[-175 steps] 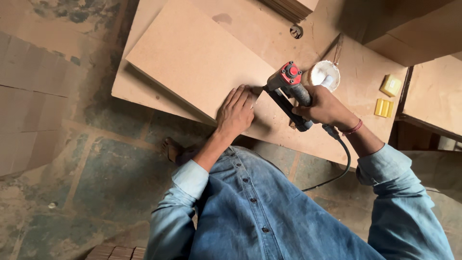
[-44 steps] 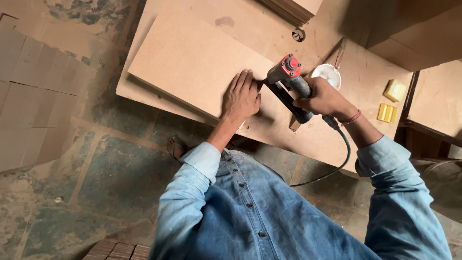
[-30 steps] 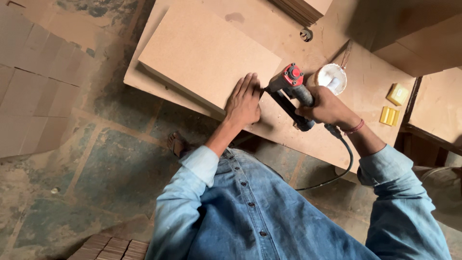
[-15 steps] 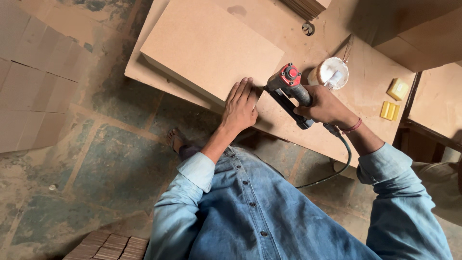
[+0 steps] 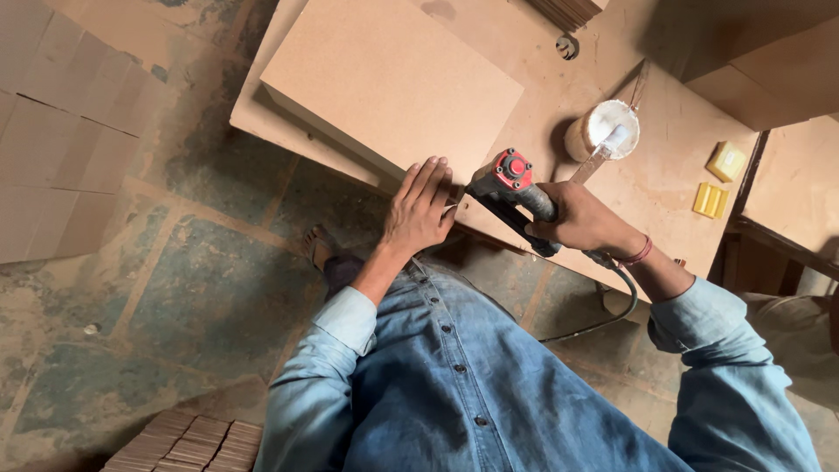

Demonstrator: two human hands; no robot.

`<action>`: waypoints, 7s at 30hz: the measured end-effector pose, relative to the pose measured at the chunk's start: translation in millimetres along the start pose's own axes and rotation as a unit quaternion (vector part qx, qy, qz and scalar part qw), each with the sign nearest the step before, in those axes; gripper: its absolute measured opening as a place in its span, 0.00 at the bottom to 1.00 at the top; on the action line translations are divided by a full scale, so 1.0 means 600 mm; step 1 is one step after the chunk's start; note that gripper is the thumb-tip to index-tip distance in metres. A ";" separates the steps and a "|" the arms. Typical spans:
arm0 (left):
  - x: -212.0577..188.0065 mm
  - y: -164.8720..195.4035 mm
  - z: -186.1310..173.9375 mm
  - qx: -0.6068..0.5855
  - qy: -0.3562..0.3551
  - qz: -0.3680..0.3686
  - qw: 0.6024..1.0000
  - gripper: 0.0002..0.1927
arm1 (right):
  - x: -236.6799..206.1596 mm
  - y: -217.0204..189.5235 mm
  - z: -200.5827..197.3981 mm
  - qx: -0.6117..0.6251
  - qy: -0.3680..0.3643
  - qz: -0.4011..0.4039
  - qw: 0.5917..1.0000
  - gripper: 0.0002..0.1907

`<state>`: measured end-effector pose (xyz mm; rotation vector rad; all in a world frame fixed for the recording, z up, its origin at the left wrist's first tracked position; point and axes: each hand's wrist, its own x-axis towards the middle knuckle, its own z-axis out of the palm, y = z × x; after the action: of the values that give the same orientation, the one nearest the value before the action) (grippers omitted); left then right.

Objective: The person assembles small cardboard boxes by applying glue to the edges of a pre-cut frame and attaching a flat panel using a pneumatic nail gun. The process is repeated for multiple units, with the person handling the glue, frame, and panel for each assembly.

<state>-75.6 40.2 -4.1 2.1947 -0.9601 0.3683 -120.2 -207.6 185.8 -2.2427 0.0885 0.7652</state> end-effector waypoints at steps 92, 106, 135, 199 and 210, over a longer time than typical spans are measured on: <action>0.029 -0.347 -0.241 -0.112 -0.086 0.193 0.971 0.11 | 0.113 -0.335 0.291 0.281 0.265 0.235 0.892 0.15; 0.018 -0.381 -0.265 -0.123 -0.064 0.186 0.973 0.10 | 0.136 -0.388 0.298 0.272 0.272 0.248 0.889 0.14; 0.013 -0.440 -0.335 -0.235 -0.044 0.118 0.964 0.08 | 0.197 -0.450 0.313 0.206 0.216 0.210 0.931 0.12; 0.034 -0.437 -0.208 -0.133 -0.032 -0.294 0.946 0.22 | 0.146 0.318 -0.024 -0.499 0.353 0.165 0.774 0.10; 0.023 -0.360 -0.194 -0.130 -0.053 -0.348 0.927 0.16 | 0.098 0.314 -0.110 -0.410 0.218 0.165 0.870 0.08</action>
<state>93.4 217.8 -20.1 2.1527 -0.2122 -0.2053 -92.8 -377.4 68.8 -3.2553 0.4468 0.4829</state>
